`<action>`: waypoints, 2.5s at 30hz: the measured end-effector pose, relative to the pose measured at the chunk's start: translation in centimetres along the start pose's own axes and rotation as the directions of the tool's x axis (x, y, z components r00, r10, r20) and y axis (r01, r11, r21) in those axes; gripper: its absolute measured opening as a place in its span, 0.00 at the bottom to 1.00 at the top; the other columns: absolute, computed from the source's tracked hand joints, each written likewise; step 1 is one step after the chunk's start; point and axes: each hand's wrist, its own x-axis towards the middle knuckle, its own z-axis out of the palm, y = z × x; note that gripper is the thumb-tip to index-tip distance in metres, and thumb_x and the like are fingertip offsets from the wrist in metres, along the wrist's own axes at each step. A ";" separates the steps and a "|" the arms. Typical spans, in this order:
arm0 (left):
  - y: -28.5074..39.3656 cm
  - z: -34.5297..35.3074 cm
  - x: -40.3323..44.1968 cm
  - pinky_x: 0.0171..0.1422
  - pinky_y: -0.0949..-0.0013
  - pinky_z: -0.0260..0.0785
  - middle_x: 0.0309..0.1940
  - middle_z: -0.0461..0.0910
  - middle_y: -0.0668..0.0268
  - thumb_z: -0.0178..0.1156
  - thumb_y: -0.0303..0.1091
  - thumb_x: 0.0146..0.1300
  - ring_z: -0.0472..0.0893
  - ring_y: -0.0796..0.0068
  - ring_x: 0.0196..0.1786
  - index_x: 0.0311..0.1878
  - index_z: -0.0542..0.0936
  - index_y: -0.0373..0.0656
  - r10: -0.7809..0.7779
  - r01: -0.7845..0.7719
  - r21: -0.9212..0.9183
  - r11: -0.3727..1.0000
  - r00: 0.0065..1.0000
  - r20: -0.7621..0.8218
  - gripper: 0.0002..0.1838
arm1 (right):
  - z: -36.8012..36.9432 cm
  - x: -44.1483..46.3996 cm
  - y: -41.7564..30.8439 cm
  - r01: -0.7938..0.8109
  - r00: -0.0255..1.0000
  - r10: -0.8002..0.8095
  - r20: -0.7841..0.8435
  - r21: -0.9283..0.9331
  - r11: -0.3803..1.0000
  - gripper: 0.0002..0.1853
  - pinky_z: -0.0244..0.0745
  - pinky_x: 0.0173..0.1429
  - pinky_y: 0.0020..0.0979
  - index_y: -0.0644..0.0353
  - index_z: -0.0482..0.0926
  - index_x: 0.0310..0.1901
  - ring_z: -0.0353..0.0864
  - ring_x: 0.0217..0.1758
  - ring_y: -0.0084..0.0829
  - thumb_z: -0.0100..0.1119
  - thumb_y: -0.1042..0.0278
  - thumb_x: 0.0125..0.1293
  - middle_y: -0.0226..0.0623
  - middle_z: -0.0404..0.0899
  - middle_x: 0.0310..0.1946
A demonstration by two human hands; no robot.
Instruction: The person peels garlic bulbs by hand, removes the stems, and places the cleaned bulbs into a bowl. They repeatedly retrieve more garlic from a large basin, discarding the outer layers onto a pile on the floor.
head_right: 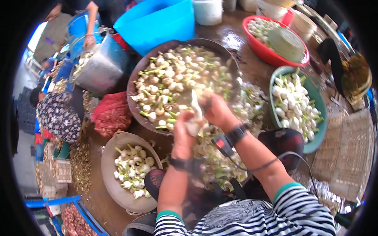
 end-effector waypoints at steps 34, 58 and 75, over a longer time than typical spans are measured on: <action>-1.3 0.5 0.4 0.34 0.65 0.76 0.30 0.77 0.63 0.60 0.30 0.60 0.79 0.69 0.32 0.44 0.75 0.39 0.039 -0.024 0.093 0.995 0.985 -0.169 0.10 | -12.4 -3.9 4.1 -0.169 0.671 -0.452 -0.588 -0.714 0.679 0.09 0.71 0.35 0.27 0.61 0.78 0.30 0.73 0.29 0.21 0.47 0.82 0.56 0.26 0.74 0.24; 2.5 1.9 -4.2 0.48 0.64 0.77 0.53 0.73 0.59 0.63 0.22 0.54 0.78 0.65 0.49 0.65 0.62 0.43 0.166 -0.171 -0.013 0.985 0.934 0.317 0.35 | 5.5 -6.5 -4.1 0.265 0.888 -0.457 0.053 -0.871 0.414 0.04 0.70 0.36 0.27 0.66 0.77 0.32 0.75 0.31 0.23 0.58 0.76 0.57 0.34 0.78 0.29; 2.7 2.1 -4.1 0.60 0.66 0.69 0.56 0.72 0.59 0.60 0.17 0.54 0.73 0.68 0.57 0.64 0.64 0.39 0.270 -0.320 0.106 0.942 0.903 0.334 0.32 | 4.7 -8.8 -7.3 0.427 0.904 -0.206 0.375 -0.820 0.381 0.37 0.74 0.54 0.31 0.61 0.66 0.63 0.72 0.60 0.33 0.52 0.89 0.45 0.47 0.68 0.61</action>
